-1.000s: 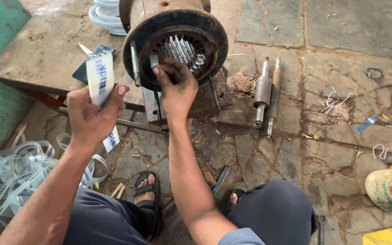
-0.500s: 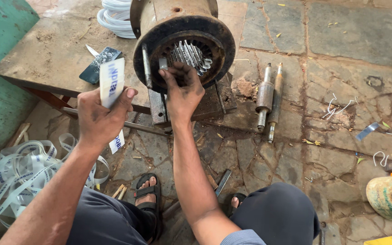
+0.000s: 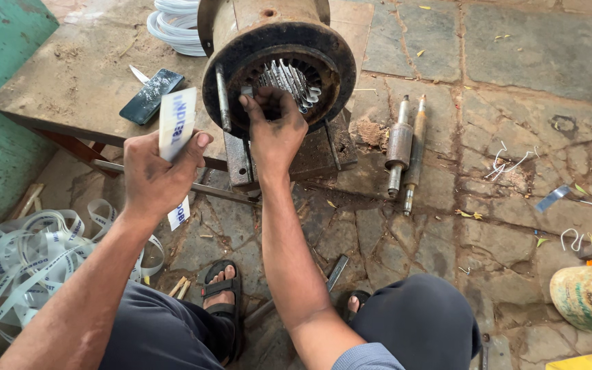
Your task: The person inserts strips of insulation paper into the slots of an electric motor stator using a small metal tool, turns the stator over, and moves the assembly on a wooden support block.
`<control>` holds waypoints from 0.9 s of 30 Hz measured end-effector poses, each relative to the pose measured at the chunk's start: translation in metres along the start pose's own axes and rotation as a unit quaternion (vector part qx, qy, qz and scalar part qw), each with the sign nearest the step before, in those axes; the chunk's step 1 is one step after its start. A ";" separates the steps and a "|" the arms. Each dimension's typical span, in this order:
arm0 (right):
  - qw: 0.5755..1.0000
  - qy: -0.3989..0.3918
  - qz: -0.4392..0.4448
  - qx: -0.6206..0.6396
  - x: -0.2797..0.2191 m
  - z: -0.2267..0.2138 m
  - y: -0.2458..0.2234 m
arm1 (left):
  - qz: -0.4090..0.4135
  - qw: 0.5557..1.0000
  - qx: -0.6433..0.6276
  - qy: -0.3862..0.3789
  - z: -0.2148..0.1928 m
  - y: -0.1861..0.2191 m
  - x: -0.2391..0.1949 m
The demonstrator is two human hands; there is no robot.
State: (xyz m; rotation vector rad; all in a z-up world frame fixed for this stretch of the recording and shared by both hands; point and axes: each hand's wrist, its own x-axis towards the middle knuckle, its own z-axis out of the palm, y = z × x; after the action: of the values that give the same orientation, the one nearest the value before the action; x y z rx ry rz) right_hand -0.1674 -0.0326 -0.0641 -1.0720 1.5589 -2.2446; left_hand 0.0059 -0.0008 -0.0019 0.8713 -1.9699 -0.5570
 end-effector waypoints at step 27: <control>0.998 -0.008 -0.046 -0.031 -0.037 -0.024 0.010 | -0.047 0.996 -0.073 0.010 -0.001 0.004 -0.003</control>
State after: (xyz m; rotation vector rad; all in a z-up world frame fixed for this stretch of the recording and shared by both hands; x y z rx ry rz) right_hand -0.1590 0.0005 -0.0931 -1.1987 1.6144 -2.2544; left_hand 0.0062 0.0046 -0.0005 0.8789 -1.8530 -0.7347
